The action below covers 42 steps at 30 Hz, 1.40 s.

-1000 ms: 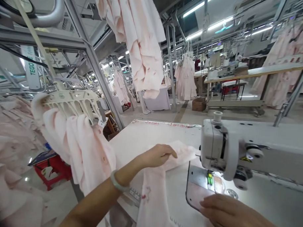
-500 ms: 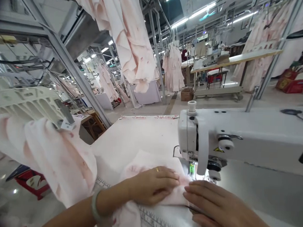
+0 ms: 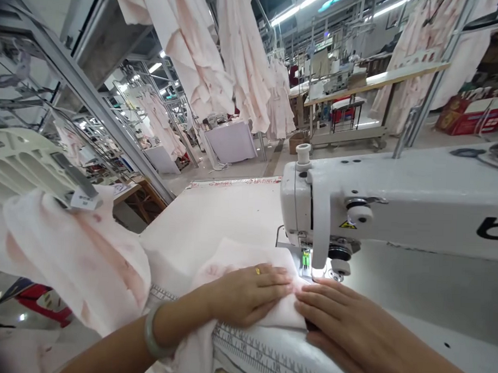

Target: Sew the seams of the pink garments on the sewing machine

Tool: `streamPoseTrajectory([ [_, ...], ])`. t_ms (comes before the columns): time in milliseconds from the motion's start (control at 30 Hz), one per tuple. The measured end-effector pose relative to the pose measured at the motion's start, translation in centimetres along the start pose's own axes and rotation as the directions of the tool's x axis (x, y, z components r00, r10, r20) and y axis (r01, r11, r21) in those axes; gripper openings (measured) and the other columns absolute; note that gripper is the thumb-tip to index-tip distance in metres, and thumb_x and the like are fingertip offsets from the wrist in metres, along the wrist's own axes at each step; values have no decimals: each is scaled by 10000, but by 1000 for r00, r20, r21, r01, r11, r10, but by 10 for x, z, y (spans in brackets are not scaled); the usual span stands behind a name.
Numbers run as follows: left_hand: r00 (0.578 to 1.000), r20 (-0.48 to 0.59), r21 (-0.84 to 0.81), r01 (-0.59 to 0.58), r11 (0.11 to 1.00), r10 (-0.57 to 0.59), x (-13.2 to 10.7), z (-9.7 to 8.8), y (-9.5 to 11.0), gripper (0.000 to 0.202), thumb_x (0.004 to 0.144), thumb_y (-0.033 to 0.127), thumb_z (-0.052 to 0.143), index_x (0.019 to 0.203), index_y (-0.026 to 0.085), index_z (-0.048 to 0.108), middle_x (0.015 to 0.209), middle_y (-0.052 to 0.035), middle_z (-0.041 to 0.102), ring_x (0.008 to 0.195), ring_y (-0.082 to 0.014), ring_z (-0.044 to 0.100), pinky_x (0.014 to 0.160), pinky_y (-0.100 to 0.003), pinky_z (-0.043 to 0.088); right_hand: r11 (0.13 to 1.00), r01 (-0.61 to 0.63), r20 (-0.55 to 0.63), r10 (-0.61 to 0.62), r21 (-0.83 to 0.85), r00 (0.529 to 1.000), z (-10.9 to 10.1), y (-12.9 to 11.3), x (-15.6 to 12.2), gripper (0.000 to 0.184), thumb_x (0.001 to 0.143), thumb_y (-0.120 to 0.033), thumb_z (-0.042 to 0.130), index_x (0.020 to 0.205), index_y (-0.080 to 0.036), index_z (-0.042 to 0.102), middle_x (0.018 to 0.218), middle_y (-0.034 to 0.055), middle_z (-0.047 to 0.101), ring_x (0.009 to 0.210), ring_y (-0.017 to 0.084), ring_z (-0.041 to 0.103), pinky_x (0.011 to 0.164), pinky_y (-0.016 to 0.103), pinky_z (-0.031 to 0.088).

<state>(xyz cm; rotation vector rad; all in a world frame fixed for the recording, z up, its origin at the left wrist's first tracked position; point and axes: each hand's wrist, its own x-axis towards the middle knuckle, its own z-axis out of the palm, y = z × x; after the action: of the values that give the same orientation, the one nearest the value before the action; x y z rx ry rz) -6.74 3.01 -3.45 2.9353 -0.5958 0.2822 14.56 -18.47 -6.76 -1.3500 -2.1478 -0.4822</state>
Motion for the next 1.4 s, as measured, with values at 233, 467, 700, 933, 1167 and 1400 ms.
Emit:
streamPoseTrajectory([
  [233, 999, 3, -118, -48, 992, 48, 22, 13, -32, 465, 1151, 199, 405, 1518, 15, 625, 1521, -253, 713, 1557, -297, 597, 1338, -479, 484, 987, 62, -36, -68, -148, 997, -23, 2, 30, 407, 1228, -381, 434, 1114, -220, 791, 1101, 25, 888, 953, 173, 836, 883, 348, 607],
  [467, 992, -25, -135, -124, 983, 122, 31, 14, -50, 441, 1137, 173, 407, 1509, 19, 589, 1458, -257, 731, 1511, -294, 625, 1313, -456, 513, 987, -21, 34, 26, -158, 999, -20, 10, 20, 389, 1232, -321, 388, 1209, -228, 765, 1193, 31, 880, 995, 155, 835, 820, 338, 581],
  [700, 993, -41, -113, -115, 987, 111, 32, 14, -50, 408, 1128, 178, 412, 1466, 65, 612, 1438, -246, 734, 1500, -293, 635, 1288, -465, 535, 990, -65, 69, 74, -128, 995, -20, 10, 14, 352, 1217, -323, 433, 1213, -265, 780, 1240, 19, 871, 1003, 183, 831, 920, 357, 580],
  [933, 996, 29, -71, -82, 994, 84, 37, 1, -52, 405, 1134, 204, 421, 1433, 68, 658, 1442, -231, 739, 1495, -278, 639, 1304, -433, 501, 984, -97, 46, 105, -148, 993, -20, 13, 7, 338, 1218, -364, 447, 1241, -287, 775, 1240, -14, 873, 977, 168, 837, 1029, 355, 565],
  [1167, 995, 67, -4, 73, 997, -72, 37, -4, -10, 333, 1070, 75, 522, 1346, 86, 708, 1397, -188, 764, 1372, -283, 687, 1259, -445, 518, 990, -118, 46, 121, -72, 992, -22, 16, 5, 276, 1200, -355, 488, 1270, -304, 749, 1220, -28, 875, 938, 188, 839, 1043, 403, 576],
  [1400, 994, 66, -81, 94, 992, -89, 39, 10, -30, 432, 1087, 31, 442, 1414, 123, 708, 1386, -171, 755, 1360, -268, 664, 1184, -416, 572, 973, -221, 4, 221, -61, 975, -13, 29, -8, 274, 1137, -442, 601, 1355, -337, 729, 971, -24, 852, 867, 269, 812, 1153, 550, 538],
])
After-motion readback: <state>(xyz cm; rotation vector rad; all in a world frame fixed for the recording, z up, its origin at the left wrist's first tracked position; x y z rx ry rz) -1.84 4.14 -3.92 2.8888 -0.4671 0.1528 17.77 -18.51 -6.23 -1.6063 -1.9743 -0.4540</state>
